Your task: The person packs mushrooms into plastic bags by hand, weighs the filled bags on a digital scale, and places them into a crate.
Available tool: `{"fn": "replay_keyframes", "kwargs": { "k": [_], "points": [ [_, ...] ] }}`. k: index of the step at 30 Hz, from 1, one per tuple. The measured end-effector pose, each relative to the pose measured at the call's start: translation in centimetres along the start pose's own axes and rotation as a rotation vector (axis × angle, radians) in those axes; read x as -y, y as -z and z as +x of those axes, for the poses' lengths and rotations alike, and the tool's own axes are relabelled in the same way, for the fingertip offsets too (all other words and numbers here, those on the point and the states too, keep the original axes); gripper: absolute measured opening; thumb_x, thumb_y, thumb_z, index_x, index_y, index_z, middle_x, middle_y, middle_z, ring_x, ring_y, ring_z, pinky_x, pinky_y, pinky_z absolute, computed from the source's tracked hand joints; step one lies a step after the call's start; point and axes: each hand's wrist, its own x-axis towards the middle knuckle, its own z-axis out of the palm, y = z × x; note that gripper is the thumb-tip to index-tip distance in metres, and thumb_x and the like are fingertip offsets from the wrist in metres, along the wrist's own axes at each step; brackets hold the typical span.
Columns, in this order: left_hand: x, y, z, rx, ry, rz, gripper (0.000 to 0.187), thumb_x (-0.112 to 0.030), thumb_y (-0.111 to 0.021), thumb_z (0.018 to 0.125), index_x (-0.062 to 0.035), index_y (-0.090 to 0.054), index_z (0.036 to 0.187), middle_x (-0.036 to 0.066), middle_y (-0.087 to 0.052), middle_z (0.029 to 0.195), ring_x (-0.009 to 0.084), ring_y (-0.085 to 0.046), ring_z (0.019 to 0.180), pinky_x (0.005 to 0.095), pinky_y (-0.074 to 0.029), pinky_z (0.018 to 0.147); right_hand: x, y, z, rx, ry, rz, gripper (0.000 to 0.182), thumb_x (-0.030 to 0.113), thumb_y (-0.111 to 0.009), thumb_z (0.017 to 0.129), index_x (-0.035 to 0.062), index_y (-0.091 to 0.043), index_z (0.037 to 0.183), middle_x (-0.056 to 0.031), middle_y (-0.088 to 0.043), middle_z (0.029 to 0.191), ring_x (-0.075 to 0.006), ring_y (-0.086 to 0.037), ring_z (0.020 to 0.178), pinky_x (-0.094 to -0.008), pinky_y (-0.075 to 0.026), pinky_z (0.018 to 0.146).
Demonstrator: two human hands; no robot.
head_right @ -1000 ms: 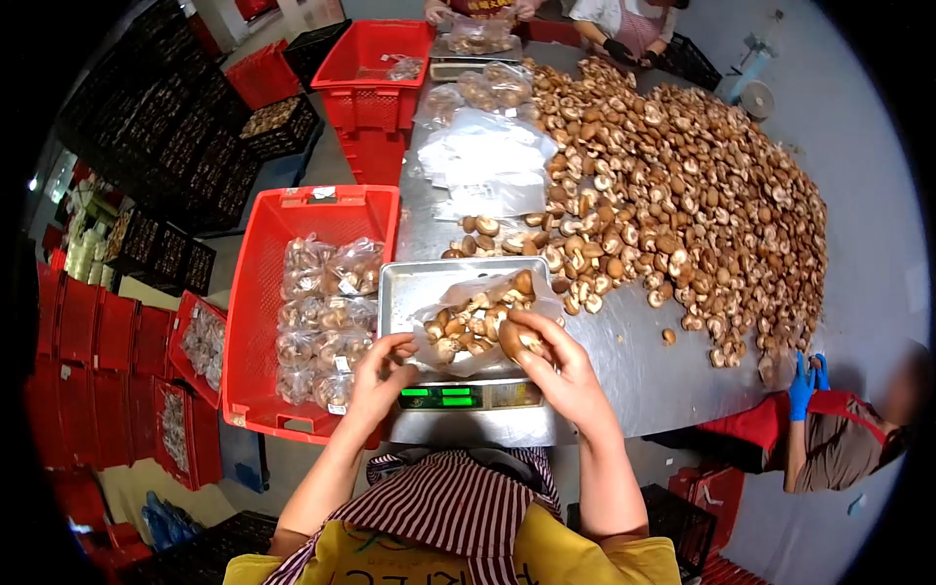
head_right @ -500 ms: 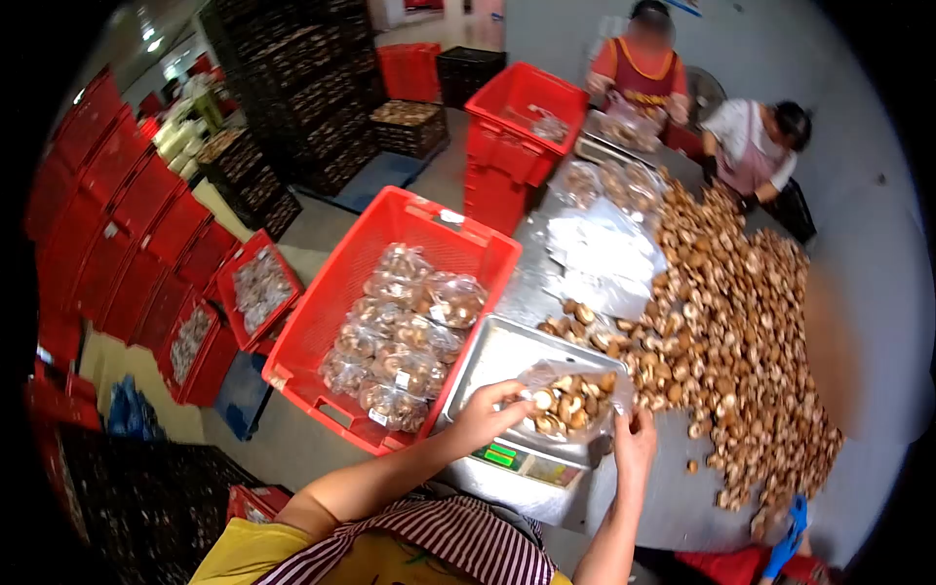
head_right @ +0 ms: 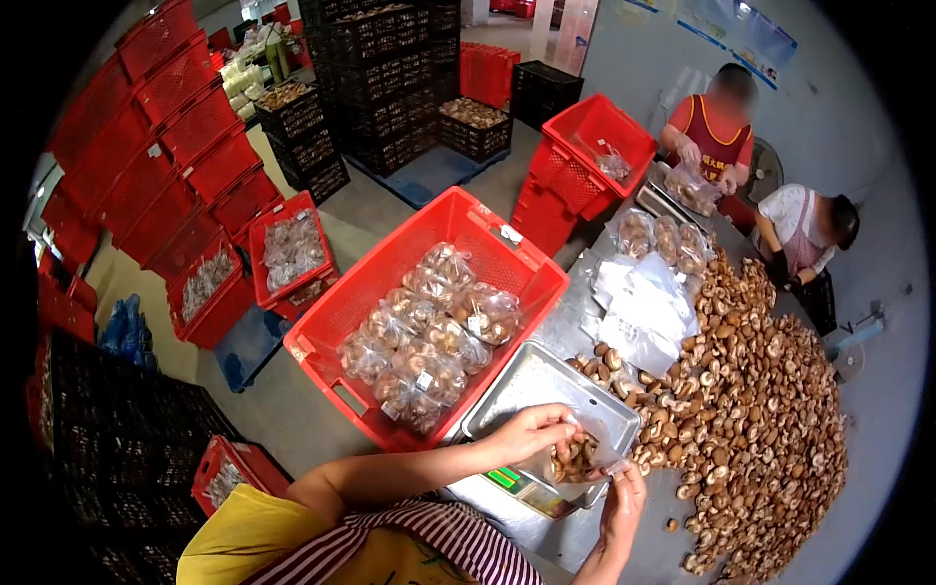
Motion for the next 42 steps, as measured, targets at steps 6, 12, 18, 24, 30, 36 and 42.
{"fn": "replay_keyframes", "kwargs": {
  "k": [6, 12, 18, 24, 30, 36, 42],
  "points": [
    [-2.3, -1.3, -1.0, -0.005, 0.027, 0.084, 0.021, -0.018, -0.054, 0.099, -0.0033, -0.059, 0.114, 0.003, -0.064, 0.096, 0.0059, -0.057, 0.074, 0.0217, -0.046, 0.064, 2.1, -3.2, 1.2, 0.063, 0.017, 0.134, 0.038, 0.027, -0.058, 0.093, -0.0026, -0.057, 0.116, -0.0174, -0.059, 0.124, -0.025, -0.062, 0.099, -0.0383, -0.051, 0.088],
    [-2.8, -2.6, -1.0, 0.202, 0.085, 0.213, 0.019, -0.02, -0.059, 0.097, -0.0055, -0.057, 0.109, 0.0, -0.061, 0.085, 0.0061, -0.055, 0.071, 0.0226, -0.046, 0.06, -0.4, -3.4, 3.1, 0.163, 0.033, -0.022, 0.043, 0.03, -0.05, 0.099, -0.0047, -0.059, 0.122, -0.018, -0.059, 0.128, -0.0252, -0.057, 0.115, -0.0362, -0.045, 0.097],
    [0.4, 1.5, 1.9, 0.209, 0.133, 0.157, 0.019, -0.016, -0.061, 0.095, -0.0029, -0.059, 0.108, 0.0, -0.061, 0.089, 0.0065, -0.056, 0.079, 0.0226, -0.047, 0.069, -2.1, -0.5, 4.5, 0.049, -0.012, -0.436, 0.015, 0.013, -0.064, 0.09, -0.001, -0.068, 0.094, -0.0069, -0.068, 0.097, -0.0176, -0.061, 0.086, -0.0329, -0.047, 0.08],
    [3.4, 4.0, 4.8, 0.073, 0.066, 0.619, 0.017, -0.005, -0.064, 0.087, -0.0055, -0.062, 0.104, 0.004, -0.064, 0.093, 0.0089, -0.059, 0.085, 0.0268, -0.049, 0.074, -3.8, -0.2, 5.8, 0.065, 0.285, -0.927, 0.006, 0.003, -0.064, 0.083, -0.003, -0.062, 0.083, -0.0066, -0.058, 0.078, -0.0193, -0.057, 0.077, -0.03, -0.045, 0.072],
    [5.0, 8.4, 7.4, 0.214, 0.217, 0.325, 0.013, -0.007, -0.065, 0.091, -0.0029, -0.064, 0.103, 0.0, -0.065, 0.091, 0.0073, -0.059, 0.079, 0.0229, -0.049, 0.07, -4.1, 2.3, 4.0, 0.032, -0.046, -0.419, 0.011, 0.006, -0.057, 0.093, 0.002, -0.061, 0.083, 0.0015, -0.059, 0.08, -0.0081, -0.051, 0.074, -0.0238, -0.041, 0.07],
    [2.8, 6.0, 7.2, 0.203, -0.254, 1.131, 0.016, -0.017, -0.067, 0.08, -0.0046, -0.068, 0.09, 0.014, -0.065, 0.083, 0.0362, -0.063, 0.084, 0.0437, -0.049, 0.078, -4.5, 1.0, 4.6, 0.038, -0.102, -0.608, 0.013, 0.013, -0.067, 0.088, 0.0003, -0.063, 0.085, -0.002, -0.058, 0.07, -0.0114, -0.053, 0.065, -0.0257, -0.043, 0.062],
    [4.7, 7.4, 11.1, -0.282, 0.14, 0.899, 0.027, -0.028, -0.06, 0.081, -0.0033, -0.069, 0.076, 0.017, -0.067, 0.071, 0.0342, -0.065, 0.068, 0.0441, -0.051, 0.069, -4.4, -1.9, 3.4, 0.345, 0.488, -1.34, 0.005, 0.008, -0.068, 0.079, 0.0037, -0.065, 0.081, -0.0112, -0.064, 0.091, -0.0314, -0.059, 0.095, -0.0408, -0.046, 0.083]
  ]
}}
